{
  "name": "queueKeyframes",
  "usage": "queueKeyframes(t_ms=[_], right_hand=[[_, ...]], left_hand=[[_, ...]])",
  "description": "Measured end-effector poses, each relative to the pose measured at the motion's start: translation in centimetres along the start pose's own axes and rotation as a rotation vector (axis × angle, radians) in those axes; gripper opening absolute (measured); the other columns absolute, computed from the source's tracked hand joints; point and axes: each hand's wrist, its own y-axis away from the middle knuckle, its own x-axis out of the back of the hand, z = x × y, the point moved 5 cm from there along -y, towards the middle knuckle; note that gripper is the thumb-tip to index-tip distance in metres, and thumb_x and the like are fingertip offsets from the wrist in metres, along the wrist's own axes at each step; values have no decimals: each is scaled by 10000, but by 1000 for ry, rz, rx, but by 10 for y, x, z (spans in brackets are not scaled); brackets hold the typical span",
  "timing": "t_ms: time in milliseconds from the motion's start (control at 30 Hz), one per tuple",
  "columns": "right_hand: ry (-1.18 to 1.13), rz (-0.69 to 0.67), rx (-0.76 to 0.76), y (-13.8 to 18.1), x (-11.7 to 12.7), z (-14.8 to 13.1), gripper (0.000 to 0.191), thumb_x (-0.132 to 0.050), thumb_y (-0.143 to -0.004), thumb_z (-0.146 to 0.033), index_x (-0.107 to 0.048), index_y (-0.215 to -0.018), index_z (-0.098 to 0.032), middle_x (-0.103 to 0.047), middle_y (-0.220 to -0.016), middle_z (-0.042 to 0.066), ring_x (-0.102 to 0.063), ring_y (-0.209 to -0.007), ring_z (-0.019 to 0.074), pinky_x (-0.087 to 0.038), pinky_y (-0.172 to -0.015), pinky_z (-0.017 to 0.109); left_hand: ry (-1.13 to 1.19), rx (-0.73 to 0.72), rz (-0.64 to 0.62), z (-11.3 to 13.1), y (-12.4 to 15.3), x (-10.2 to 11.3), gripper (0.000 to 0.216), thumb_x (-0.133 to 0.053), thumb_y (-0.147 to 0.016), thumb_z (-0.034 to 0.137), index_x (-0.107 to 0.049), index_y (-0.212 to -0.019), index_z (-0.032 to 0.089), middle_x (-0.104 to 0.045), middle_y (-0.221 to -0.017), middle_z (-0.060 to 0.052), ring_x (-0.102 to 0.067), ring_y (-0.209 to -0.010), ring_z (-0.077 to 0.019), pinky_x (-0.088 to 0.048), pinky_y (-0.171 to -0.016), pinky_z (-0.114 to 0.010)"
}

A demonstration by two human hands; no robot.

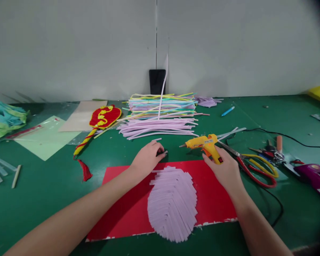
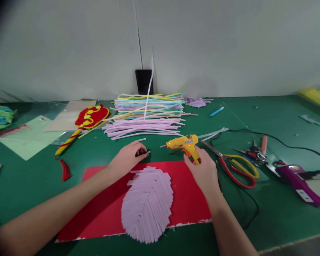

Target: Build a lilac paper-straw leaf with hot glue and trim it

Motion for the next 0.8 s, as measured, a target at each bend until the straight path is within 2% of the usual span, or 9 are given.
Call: queueKeyframes(t_ms=[100,200,333,400,467,667,800], right_hand=[[-5,4,17,2,2,-2,400,-551,-792,-465,-608,-1039,-155,-638,-836,67,-565,-666,180,-468,-623,301],[-4,3,24,3,4,-6,385,-560,-789,-459,-609,-1014,-150,-615,-796,53,-542,-635,164,-464,-620,293],[9,-19,45,3,8,-14,352,-564,-792,-435,-607,-995,-150,-593,-789,44,-529,-635,157,-463,-619,279],[17,-50,61,4,8,-16,335,-556,-802,-424,-604,-1003,-161,-593,-800,44,-541,-662,166,-471,-634,278],[35,-69,78,5,7,-16,341,-557,-805,-419,-601,-1028,-165,-605,-836,57,-565,-712,181,-484,-656,280],[116,-44,173,11,2,-17,389,-551,-803,-405,-615,-1069,-129,-648,-951,115,-623,-833,233,-527,-716,316],[153,-41,258,16,-2,-20,361,-556,-809,-369,-618,-1072,-131,-657,-951,112,-637,-811,228,-547,-689,323]], left_hand=[[-20,-17,37,2,-2,2,89,-512,-854,192,-589,-810,182,-585,-874,-30,-581,-811,-176,-449,-705,-280],[72,-4,72,5,3,11,96,-500,-861,192,-586,-818,195,-613,-870,-20,-585,-814,-171,-446,-724,-280],[273,103,92,6,19,18,87,-505,-873,251,-574,-836,212,-640,-814,13,-591,-753,-144,-452,-682,-250],[330,155,141,5,28,17,95,-490,-884,255,-562,-843,210,-650,-808,18,-596,-738,-134,-456,-680,-245],[346,191,176,2,34,13,103,-486,-885,251,-559,-828,206,-658,-809,17,-602,-728,-131,-459,-689,-250],[410,216,143,-5,35,3,85,-478,-890,235,-535,-834,206,-670,-736,35,-625,-683,-117,-452,-653,-232],[305,159,139,0,38,4,48,-490,-880,226,-531,-857,220,-693,-733,45,-638,-721,-136,-439,-670,-255]])
